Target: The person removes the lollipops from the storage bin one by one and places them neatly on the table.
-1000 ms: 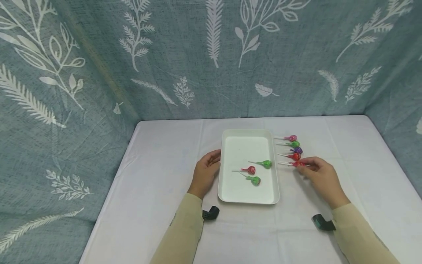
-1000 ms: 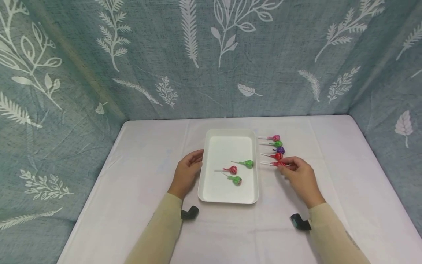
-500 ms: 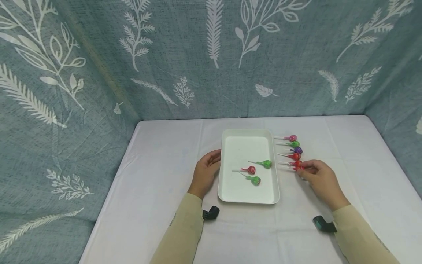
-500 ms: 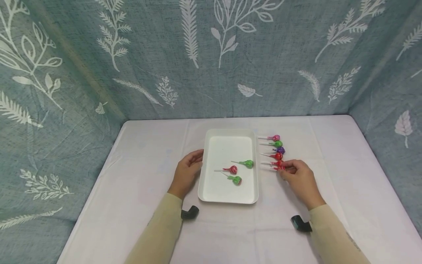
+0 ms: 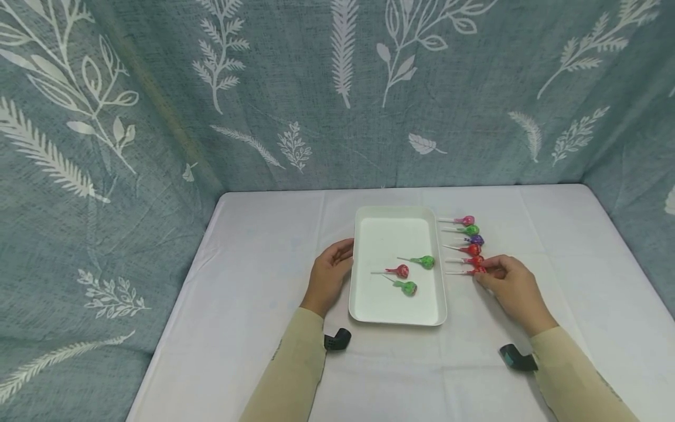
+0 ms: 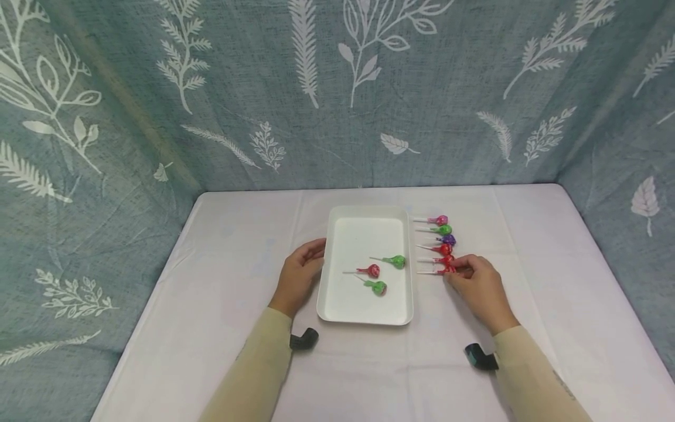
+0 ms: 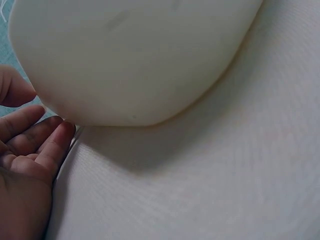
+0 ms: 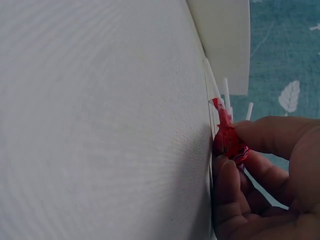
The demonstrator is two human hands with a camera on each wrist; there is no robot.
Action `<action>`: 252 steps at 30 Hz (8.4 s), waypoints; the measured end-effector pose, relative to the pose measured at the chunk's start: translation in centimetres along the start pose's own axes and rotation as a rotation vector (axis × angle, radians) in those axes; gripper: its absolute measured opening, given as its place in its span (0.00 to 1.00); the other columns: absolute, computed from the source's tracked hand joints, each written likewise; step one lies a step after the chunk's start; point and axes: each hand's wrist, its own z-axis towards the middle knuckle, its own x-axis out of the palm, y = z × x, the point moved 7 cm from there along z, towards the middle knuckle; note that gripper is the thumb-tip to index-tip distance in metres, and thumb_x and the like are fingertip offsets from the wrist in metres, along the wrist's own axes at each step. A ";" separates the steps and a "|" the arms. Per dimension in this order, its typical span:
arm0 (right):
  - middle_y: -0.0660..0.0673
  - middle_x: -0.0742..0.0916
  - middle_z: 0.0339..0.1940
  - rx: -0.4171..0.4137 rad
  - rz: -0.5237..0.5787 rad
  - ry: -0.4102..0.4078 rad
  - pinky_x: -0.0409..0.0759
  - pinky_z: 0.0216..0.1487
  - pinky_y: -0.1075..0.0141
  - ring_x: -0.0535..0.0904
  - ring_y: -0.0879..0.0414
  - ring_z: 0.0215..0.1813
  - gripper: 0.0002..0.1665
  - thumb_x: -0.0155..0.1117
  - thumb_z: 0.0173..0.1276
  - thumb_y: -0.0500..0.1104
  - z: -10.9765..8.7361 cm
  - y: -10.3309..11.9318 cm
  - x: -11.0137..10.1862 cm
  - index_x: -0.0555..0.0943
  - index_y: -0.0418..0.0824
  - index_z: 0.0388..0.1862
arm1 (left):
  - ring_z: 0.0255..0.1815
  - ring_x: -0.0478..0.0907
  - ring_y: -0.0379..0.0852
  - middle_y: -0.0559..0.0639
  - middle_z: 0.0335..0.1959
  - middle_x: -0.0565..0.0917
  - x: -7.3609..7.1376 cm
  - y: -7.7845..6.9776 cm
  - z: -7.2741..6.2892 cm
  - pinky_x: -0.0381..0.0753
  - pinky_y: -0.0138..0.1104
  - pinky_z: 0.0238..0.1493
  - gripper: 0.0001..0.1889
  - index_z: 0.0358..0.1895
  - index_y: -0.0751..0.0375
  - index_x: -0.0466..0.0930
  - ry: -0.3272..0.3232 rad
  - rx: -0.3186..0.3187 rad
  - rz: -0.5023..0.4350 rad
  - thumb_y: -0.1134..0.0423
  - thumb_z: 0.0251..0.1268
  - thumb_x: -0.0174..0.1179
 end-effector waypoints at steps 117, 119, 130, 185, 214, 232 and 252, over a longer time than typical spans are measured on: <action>0.36 0.84 0.58 -0.047 0.486 0.176 0.89 0.56 0.60 0.84 0.39 0.56 0.23 0.69 0.81 0.43 0.7 9.9 5.2 0.79 0.28 0.63 | 0.68 0.82 0.49 0.54 0.67 0.85 0.0 -0.2 -0.1 0.79 0.38 0.71 0.23 0.73 0.65 0.80 0.003 -0.010 0.002 0.69 0.78 0.59; 0.37 0.85 0.58 -0.036 0.474 0.185 0.89 0.57 0.57 0.85 0.39 0.56 0.23 0.69 0.81 0.44 0.8 10.0 5.6 0.79 0.29 0.63 | 0.68 0.82 0.50 0.54 0.67 0.85 0.0 -0.2 -0.1 0.79 0.38 0.71 0.23 0.72 0.66 0.80 0.001 -0.013 0.002 0.69 0.78 0.59; 0.41 0.87 0.55 -0.043 0.366 0.222 0.81 0.57 0.53 0.84 0.46 0.53 0.17 0.68 0.81 0.44 1.5 10.4 8.4 0.82 0.35 0.61 | 0.68 0.82 0.49 0.54 0.66 0.85 0.0 -0.1 -0.1 0.80 0.37 0.70 0.23 0.72 0.65 0.80 -0.004 -0.020 0.001 0.69 0.77 0.59; 0.42 0.86 0.57 -0.071 0.286 0.196 0.82 0.51 0.56 0.81 0.47 0.52 0.12 0.72 0.77 0.37 2.2 10.6 12.2 0.84 0.39 0.56 | 0.69 0.81 0.51 0.55 0.67 0.84 -0.1 -0.3 -0.2 0.78 0.40 0.72 0.23 0.73 0.65 0.79 0.007 -0.020 0.001 0.68 0.78 0.60; 0.40 0.85 0.55 -0.189 0.408 0.044 0.85 0.52 0.67 0.84 0.46 0.54 0.14 0.70 0.76 0.31 1.4 11.7 9.9 0.83 0.34 0.58 | 0.69 0.81 0.49 0.54 0.68 0.84 0.0 -0.1 0.1 0.79 0.37 0.71 0.23 0.72 0.65 0.80 0.010 -0.013 -0.001 0.68 0.77 0.60; 0.38 0.82 0.60 -0.089 0.453 -0.048 0.81 0.48 0.74 0.80 0.49 0.54 0.16 0.67 0.80 0.35 1.1 8.9 5.6 0.83 0.31 0.62 | 0.67 0.82 0.48 0.52 0.65 0.86 -0.1 -0.2 0.1 0.79 0.38 0.70 0.23 0.71 0.64 0.81 0.001 -0.013 0.008 0.68 0.77 0.60; 0.36 0.86 0.54 -0.089 0.439 -0.078 0.81 0.45 0.75 0.81 0.54 0.48 0.15 0.68 0.78 0.34 -0.1 6.8 4.0 0.82 0.29 0.60 | 0.68 0.81 0.47 0.52 0.67 0.85 0.0 0.0 0.0 0.79 0.36 0.70 0.23 0.73 0.64 0.80 0.007 -0.029 0.008 0.68 0.78 0.60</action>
